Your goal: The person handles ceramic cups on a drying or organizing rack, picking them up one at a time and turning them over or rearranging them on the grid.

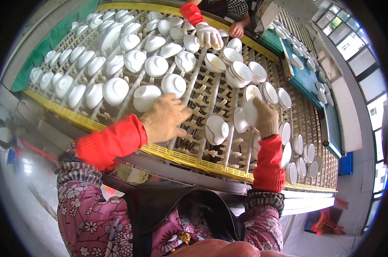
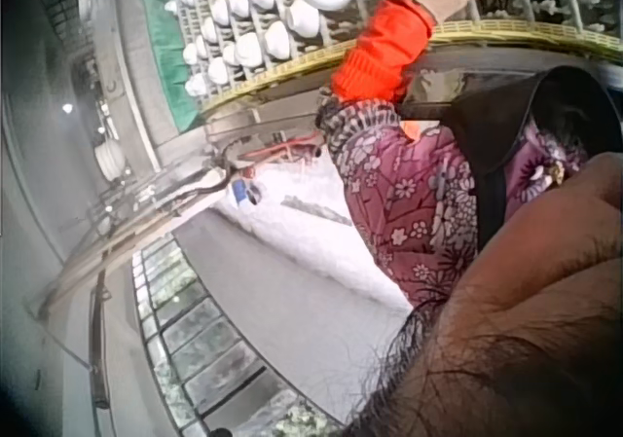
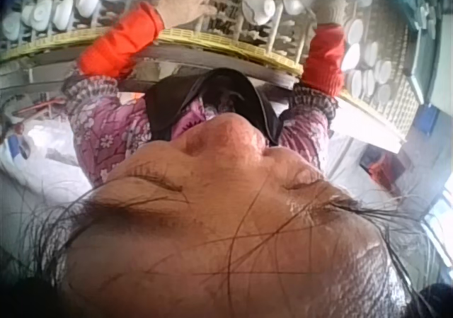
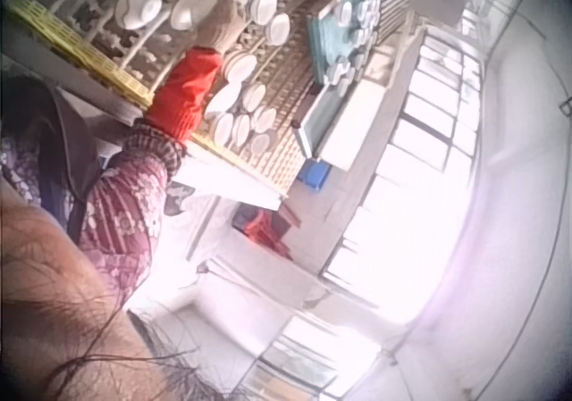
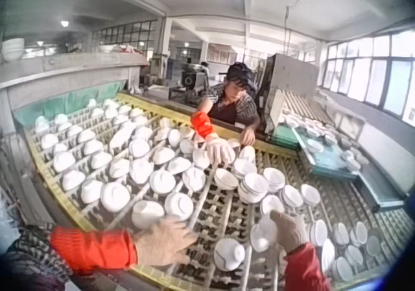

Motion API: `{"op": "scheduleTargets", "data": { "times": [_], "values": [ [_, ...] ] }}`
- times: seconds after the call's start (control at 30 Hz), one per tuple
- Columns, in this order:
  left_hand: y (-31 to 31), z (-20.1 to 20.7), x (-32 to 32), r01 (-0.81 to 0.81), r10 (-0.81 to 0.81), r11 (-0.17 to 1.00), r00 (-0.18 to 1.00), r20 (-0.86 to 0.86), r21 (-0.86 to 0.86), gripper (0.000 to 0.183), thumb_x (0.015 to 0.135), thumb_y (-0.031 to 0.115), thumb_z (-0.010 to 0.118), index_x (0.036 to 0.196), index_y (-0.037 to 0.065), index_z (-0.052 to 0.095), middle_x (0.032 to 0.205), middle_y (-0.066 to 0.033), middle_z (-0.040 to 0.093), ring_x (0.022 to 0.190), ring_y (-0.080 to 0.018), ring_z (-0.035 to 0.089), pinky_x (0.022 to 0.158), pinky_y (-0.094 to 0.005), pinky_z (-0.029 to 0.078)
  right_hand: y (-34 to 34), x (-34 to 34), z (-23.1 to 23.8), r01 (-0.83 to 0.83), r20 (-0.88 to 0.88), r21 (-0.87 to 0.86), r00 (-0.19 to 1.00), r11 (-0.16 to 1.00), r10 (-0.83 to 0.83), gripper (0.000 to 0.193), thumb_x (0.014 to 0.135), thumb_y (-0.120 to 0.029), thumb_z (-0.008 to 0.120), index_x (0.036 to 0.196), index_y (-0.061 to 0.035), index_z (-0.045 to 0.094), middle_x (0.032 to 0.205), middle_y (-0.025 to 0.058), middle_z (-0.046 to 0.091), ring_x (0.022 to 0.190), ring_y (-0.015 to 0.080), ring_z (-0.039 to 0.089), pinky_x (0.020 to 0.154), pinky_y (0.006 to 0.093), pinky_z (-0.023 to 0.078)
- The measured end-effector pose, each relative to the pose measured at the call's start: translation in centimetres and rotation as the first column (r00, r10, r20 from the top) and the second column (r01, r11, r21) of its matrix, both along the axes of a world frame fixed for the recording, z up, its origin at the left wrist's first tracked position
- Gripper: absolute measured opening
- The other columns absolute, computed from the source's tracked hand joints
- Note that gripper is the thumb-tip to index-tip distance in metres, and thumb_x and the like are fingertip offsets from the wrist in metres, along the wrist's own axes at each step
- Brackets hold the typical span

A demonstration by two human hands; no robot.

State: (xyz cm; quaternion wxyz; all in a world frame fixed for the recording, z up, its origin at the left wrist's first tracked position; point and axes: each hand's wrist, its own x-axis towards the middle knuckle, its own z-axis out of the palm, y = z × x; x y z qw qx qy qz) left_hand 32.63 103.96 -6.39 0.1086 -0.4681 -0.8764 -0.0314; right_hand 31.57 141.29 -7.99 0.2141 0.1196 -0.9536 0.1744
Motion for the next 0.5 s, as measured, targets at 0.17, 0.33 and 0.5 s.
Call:
{"op": "scheduleTargets", "data": {
  "times": [0.17,0.33,0.5],
  "values": [
    [1.7,-0.7,1.8,0.143,-0.142,0.99,0.988,0.06,-0.019,0.058,0.076,0.043,0.077,0.112,0.0,0.063,0.106,-0.013,0.067,0.101,-0.0281,0.064,0.098,-0.0403,0.045,-8.6,-2.8,2.4,-0.125,-0.218,-0.227,0.973,0.966,0.075,0.051,0.077,-0.015,0.087,0.117,0.0033,0.061,0.105,0.0177,0.07,0.097,0.0324,0.069,0.083,0.0412,0.056],
    [1.7,-0.5,1.2,0.099,-0.106,0.989,0.993,0.059,0.111,0.058,0.073,0.039,0.079,0.111,-0.002,0.063,0.107,-0.0153,0.066,0.102,-0.029,0.062,0.097,-0.0411,0.045,-6.7,-5.8,-1.3,0.088,0.124,-0.939,0.988,0.333,0.09,0.033,0.097,-0.031,0.069,0.103,0.0017,0.072,0.086,0.0028,0.07,0.079,0.0098,0.061,0.073,0.0258,0.049],
    [3.9,-0.4,1.9,0.121,-0.136,0.984,0.984,0.114,0.128,0.053,0.073,0.038,0.08,0.105,-0.001,0.064,0.103,-0.0138,0.065,0.101,-0.0294,0.063,0.097,-0.0419,0.046,-3.9,-6.0,0.4,0.159,-0.061,-0.379,0.979,0.911,-0.197,0.043,0.093,-0.032,0.065,0.121,0.0,0.069,0.099,0.0168,0.073,0.091,0.0251,0.069,0.082,0.0362,0.052]
  ]
}}
